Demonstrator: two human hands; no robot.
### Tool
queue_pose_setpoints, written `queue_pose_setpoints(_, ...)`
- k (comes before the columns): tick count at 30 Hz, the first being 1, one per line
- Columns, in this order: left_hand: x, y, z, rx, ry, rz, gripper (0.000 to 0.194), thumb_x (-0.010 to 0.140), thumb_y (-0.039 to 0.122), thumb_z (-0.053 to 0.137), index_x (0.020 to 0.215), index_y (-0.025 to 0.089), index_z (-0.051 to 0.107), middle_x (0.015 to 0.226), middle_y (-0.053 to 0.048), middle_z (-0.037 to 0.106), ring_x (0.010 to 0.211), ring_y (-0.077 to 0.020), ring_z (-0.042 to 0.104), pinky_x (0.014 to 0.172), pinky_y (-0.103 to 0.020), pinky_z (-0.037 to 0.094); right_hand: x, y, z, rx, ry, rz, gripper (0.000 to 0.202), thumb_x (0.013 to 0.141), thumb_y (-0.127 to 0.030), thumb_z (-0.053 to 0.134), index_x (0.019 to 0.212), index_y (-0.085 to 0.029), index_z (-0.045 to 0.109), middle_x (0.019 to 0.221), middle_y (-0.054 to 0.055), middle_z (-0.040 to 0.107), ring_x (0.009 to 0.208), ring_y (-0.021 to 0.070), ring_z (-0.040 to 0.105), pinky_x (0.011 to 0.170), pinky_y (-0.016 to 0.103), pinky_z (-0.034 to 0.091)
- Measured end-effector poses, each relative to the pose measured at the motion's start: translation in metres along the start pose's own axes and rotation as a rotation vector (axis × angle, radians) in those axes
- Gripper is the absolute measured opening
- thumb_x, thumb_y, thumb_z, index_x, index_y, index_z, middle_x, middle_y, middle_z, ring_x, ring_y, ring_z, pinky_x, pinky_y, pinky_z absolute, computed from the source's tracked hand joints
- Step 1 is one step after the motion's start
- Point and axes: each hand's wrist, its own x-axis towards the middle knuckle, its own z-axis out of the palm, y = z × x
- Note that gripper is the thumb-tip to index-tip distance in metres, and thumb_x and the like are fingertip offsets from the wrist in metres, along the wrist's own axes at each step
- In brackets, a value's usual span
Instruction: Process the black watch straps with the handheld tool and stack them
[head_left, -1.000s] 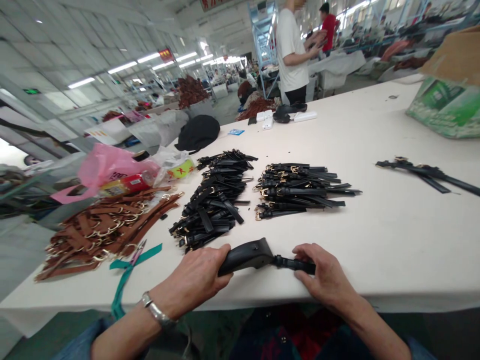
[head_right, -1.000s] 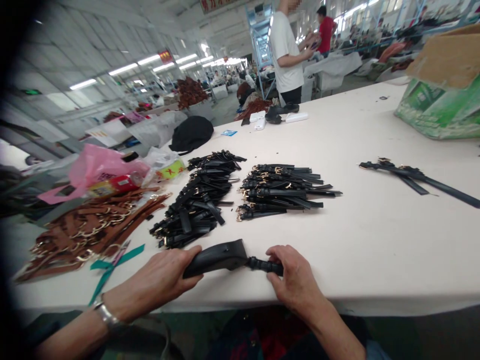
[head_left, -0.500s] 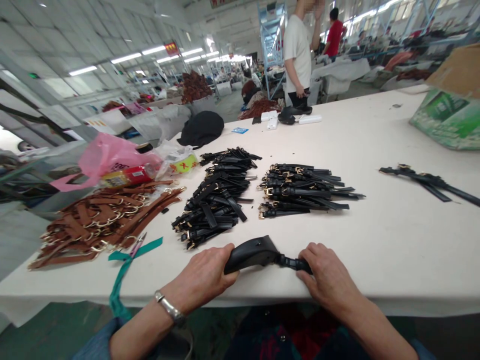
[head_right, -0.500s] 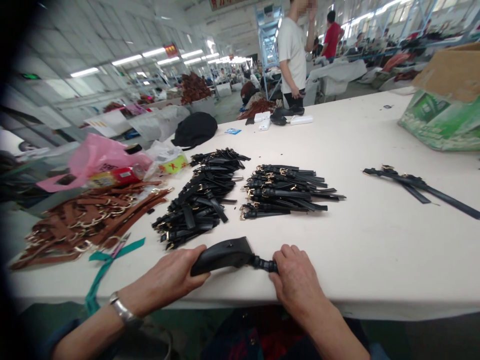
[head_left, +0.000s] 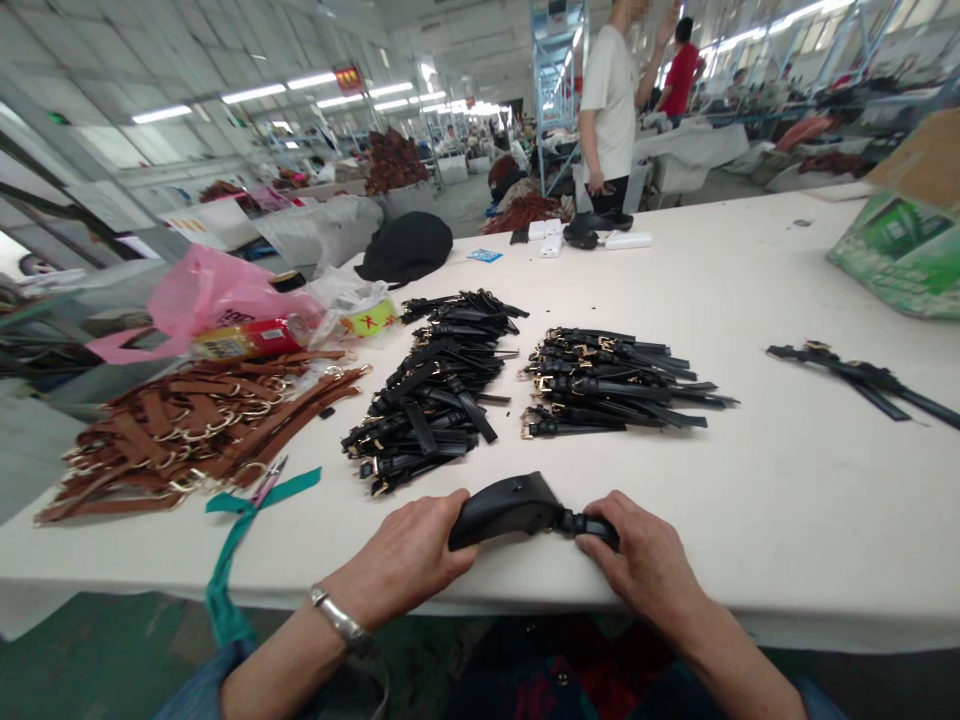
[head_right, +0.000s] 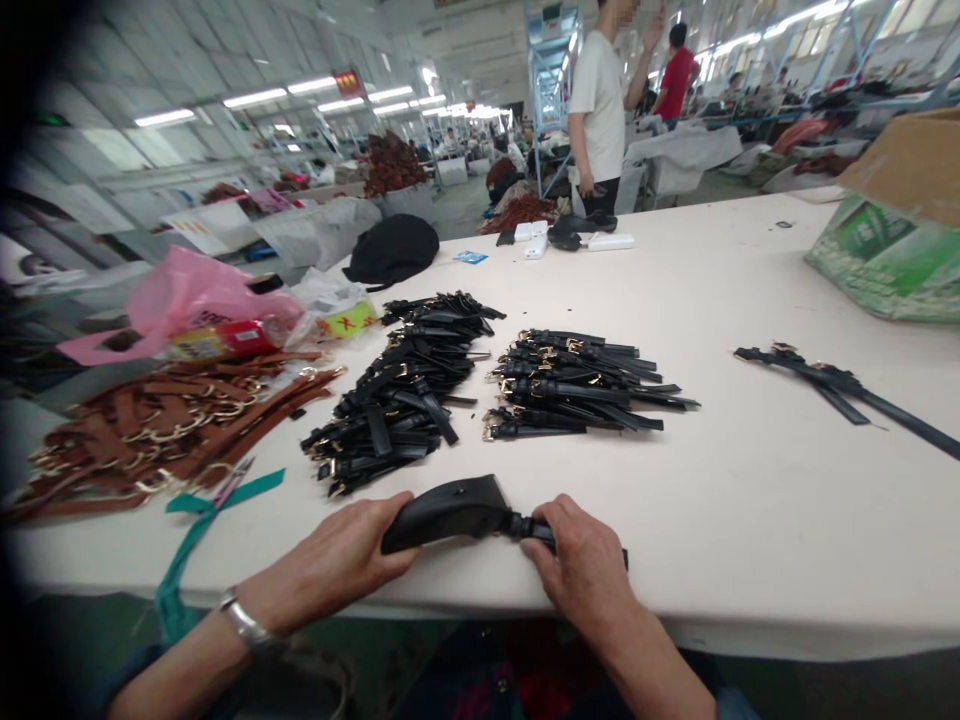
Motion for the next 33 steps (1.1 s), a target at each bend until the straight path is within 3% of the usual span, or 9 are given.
queue_pose_setpoints(10, -0.002, -0.001, 0.006, -0.048, 0.02, -0.036, 0.027, 0.074, 0.035, 0.051, 0.099, 0.024, 0.053, 0.088, -0.004, 0.063, 0.084, -0.0212, 0.059, 0.069, -0.027, 0.04, 0.008, -0.006, 0.002, -0.081, -0.048, 0.051, 0.016, 0.078, -0.036, 0.056, 0.09, -0.028, 0.064, 0.083, -0.001, 0.065, 0.079, 0.0195, 0.061, 0.069, 0.029, 0.041)
queue_pose_setpoints(14, -0.01, -0.002, 0.011, -0.054, 0.046, -0.059, 0.022, 0.079, 0.038, 0.047, 0.095, 0.024, 0.053, 0.08, -0.003, 0.064, 0.077, -0.0207, 0.06, 0.063, -0.026, 0.039, 0.011, 0.015, -0.014, -0.068, -0.02, -0.001, 0.017, 0.078, -0.036, 0.056, 0.092, -0.028, 0.063, 0.084, -0.001, 0.065, 0.077, 0.0182, 0.062, 0.068, 0.029, 0.044)
queue_pose_setpoints(18, -0.022, -0.015, 0.024, -0.085, 0.07, -0.155, 0.025, 0.078, 0.041, 0.047, 0.096, 0.025, 0.052, 0.078, -0.002, 0.064, 0.076, -0.0218, 0.061, 0.065, -0.028, 0.038, 0.012, 0.094, -0.082, -0.179, 0.164, 0.067, 0.025, 0.077, -0.044, 0.057, 0.097, -0.031, 0.062, 0.09, 0.002, 0.066, 0.076, 0.0197, 0.062, 0.065, 0.031, 0.044)
queue_pose_setpoints(21, -0.029, -0.026, 0.033, -0.135, 0.089, -0.206, 0.027, 0.078, 0.041, 0.047, 0.1, 0.025, 0.051, 0.08, -0.003, 0.066, 0.078, -0.0228, 0.062, 0.067, -0.029, 0.039, 0.013, 0.167, -0.157, -0.418, 0.404, 0.331, 0.039, 0.068, -0.057, 0.061, 0.096, -0.03, 0.065, 0.089, 0.009, 0.067, 0.076, 0.0264, 0.061, 0.058, 0.037, 0.04)
queue_pose_setpoints(24, -0.033, -0.032, 0.04, -0.182, 0.11, -0.245, 0.028, 0.079, 0.042, 0.047, 0.101, 0.025, 0.05, 0.081, -0.003, 0.067, 0.08, -0.0232, 0.063, 0.068, -0.03, 0.04, 0.022, 0.201, -0.201, -0.655, 0.598, 0.367, 0.051, 0.069, -0.062, 0.057, 0.106, -0.027, 0.063, 0.11, 0.017, 0.061, 0.095, 0.0353, 0.055, 0.06, 0.046, 0.035)
queue_pose_setpoints(25, -0.034, -0.032, 0.042, -0.193, 0.116, -0.258, 0.028, 0.079, 0.043, 0.047, 0.101, 0.025, 0.051, 0.081, -0.003, 0.067, 0.08, -0.0235, 0.063, 0.068, -0.03, 0.04, 0.027, 0.197, -0.2, -0.675, 0.661, 0.314, 0.054, 0.07, -0.062, 0.057, 0.109, -0.025, 0.062, 0.113, 0.019, 0.059, 0.101, 0.0365, 0.052, 0.063, 0.047, 0.035)
queue_pose_setpoints(27, -0.035, -0.031, 0.044, -0.211, 0.129, -0.276, 0.028, 0.079, 0.044, 0.047, 0.1, 0.025, 0.051, 0.079, -0.003, 0.067, 0.079, -0.0235, 0.063, 0.068, -0.029, 0.04, 0.04, 0.169, -0.176, -0.549, 0.667, 0.11, 0.047, 0.077, -0.055, 0.053, 0.11, -0.022, 0.06, 0.109, 0.017, 0.06, 0.105, 0.0321, 0.051, 0.073, 0.047, 0.039)
queue_pose_setpoints(30, -0.035, -0.027, 0.043, -0.224, 0.146, -0.276, 0.027, 0.079, 0.044, 0.048, 0.097, 0.025, 0.051, 0.076, -0.002, 0.065, 0.077, -0.0226, 0.063, 0.067, -0.028, 0.04, 0.06, 0.096, -0.106, -0.168, 0.361, -0.217, 0.027, 0.085, -0.035, 0.048, 0.105, -0.022, 0.06, 0.104, 0.008, 0.063, 0.094, 0.021, 0.058, 0.08, 0.037, 0.046)
queue_pose_setpoints(33, -0.037, -0.022, 0.042, -0.25, 0.142, -0.26, 0.023, 0.079, 0.043, 0.048, 0.093, 0.025, 0.052, 0.072, 0.0, 0.064, 0.071, -0.0203, 0.062, 0.062, -0.025, 0.038, 0.077, 0.03, -0.046, -0.196, 0.039, -0.355, 0.029, 0.085, -0.019, 0.046, 0.113, -0.022, 0.055, 0.111, 0.005, 0.061, 0.101, 0.0186, 0.054, 0.084, 0.032, 0.045)
